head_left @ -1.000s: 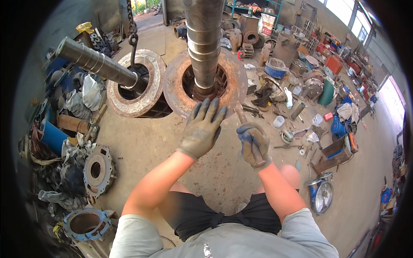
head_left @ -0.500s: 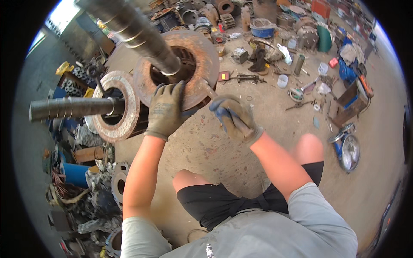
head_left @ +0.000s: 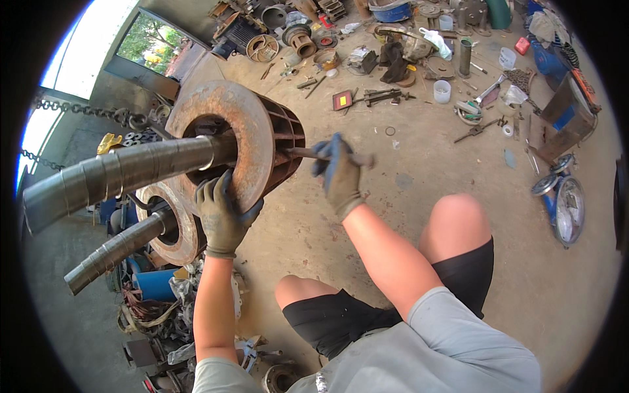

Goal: The person uses a handheld remote to operate a chain hoist, lifting two large cylindrical metal parts. They then use a wire brush to scrub the surfaces of the parts while they hang from the hoist, rotating them to access different areas.

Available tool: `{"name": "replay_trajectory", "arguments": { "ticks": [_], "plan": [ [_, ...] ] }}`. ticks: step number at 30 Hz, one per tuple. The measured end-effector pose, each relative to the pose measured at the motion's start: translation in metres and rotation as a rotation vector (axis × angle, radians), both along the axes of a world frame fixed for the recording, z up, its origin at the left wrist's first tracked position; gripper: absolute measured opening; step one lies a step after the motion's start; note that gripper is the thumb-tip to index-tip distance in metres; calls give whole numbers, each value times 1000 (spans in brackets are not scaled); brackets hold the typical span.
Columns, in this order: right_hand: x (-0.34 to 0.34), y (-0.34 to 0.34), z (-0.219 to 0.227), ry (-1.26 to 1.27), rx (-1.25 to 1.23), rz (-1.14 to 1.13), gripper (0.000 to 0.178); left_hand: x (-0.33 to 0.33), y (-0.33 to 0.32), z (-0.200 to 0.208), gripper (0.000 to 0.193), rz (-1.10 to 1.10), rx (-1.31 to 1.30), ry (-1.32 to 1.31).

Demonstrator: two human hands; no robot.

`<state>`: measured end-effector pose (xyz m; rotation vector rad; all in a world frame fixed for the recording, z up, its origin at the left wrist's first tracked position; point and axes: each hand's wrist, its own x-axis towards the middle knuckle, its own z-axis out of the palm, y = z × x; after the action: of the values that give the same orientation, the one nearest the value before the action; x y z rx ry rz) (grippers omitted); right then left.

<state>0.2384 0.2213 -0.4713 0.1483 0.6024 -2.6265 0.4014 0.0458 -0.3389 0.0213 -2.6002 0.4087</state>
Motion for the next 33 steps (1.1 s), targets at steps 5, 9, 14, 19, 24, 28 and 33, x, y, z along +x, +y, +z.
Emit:
{"name": "replay_trajectory", "arguments": {
  "ticks": [5, 9, 14, 19, 24, 28, 33],
  "plan": [
    [-4, -12, -20, 20, -13, -52, 45, 11, -12, -1, 96, 32, -1, -56],
    [-2, -28, -29, -25, -42, 16, 48, 12, -11, 5, 94, 29, 8, -76],
    [7, -54, -34, -25, -75, 34, 49, -3, 18, 26, 95, 246, 235, -197],
    [-1, -64, -45, 15, -147, 36, 50, -34, 33, -7, 96, 330, 170, -24],
    [-10, -75, -31, 64, -162, 169, 49, -38, 18, -27, 93, 324, 97, 81],
    [-29, -48, -29, 7, -73, 125, 50, -34, 11, -30, 92, 314, 36, 84],
    [-50, -33, -24, 161, -64, -47, 51, -32, 8, -31, 92, 304, 31, 95]
  ]
}}
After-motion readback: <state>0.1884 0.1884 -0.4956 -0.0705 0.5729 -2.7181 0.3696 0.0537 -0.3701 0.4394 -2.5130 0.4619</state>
